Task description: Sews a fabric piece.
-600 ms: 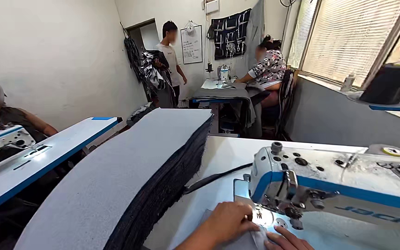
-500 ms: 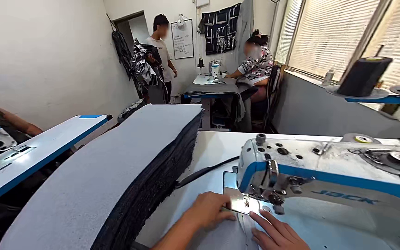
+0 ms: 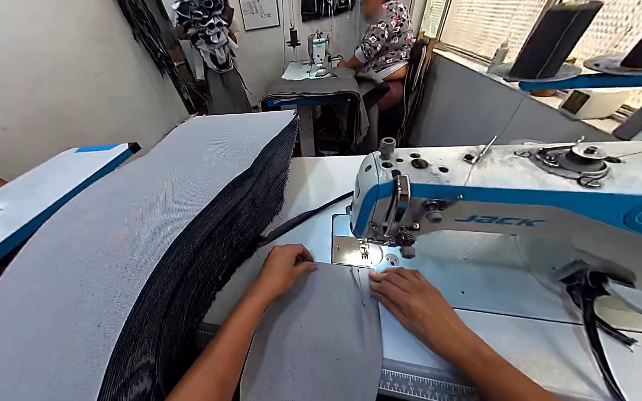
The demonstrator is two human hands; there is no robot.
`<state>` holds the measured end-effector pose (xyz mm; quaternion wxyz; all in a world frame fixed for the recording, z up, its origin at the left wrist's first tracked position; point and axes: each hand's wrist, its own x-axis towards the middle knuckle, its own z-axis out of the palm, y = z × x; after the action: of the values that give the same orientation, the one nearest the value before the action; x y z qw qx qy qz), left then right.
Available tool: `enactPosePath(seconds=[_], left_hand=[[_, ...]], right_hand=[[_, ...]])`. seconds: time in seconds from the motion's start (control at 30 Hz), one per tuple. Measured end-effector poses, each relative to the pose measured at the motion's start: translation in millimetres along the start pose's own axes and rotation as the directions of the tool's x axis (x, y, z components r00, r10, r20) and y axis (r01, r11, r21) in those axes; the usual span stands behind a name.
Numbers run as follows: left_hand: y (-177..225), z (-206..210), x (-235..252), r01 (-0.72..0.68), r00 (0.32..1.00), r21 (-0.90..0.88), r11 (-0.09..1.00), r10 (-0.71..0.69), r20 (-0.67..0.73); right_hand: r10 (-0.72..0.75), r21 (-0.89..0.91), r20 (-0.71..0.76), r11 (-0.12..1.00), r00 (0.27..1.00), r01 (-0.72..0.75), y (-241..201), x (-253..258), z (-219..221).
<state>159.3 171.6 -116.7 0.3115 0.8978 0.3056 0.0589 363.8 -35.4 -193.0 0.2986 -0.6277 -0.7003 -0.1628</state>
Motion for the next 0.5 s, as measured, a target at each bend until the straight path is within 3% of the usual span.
enactPosePath(seconds=[0.13, 0.27, 0.37, 0.5], left_hand=[[14, 1, 0, 0.023, 1.0, 0.141, 0.99, -0.019, -0.023], [56, 31, -27, -0.245, 0.965, 0.275, 0.93, 0.26, -0.018], [66, 78, -63, -0.489, 0.851, 0.293, 0.821, 0.523, -0.046], [45, 100, -80, -0.508, 0.838, 0.288, 0.812, 0.543, -0.053]], right_hand=[[0.004, 0.001, -0.001, 1.0, 1.0, -0.004, 0, 0, 0], [0.003, 0.018, -0.011, 1.0, 1.0, -0.003, 1, 1, 0], [-0.003, 0.032, -0.023, 0.999, 1.0, 0.003, 4, 2, 2], [-0.014, 0.032, -0.036, 0.999, 0.999, 0.015, 10, 1, 5]])
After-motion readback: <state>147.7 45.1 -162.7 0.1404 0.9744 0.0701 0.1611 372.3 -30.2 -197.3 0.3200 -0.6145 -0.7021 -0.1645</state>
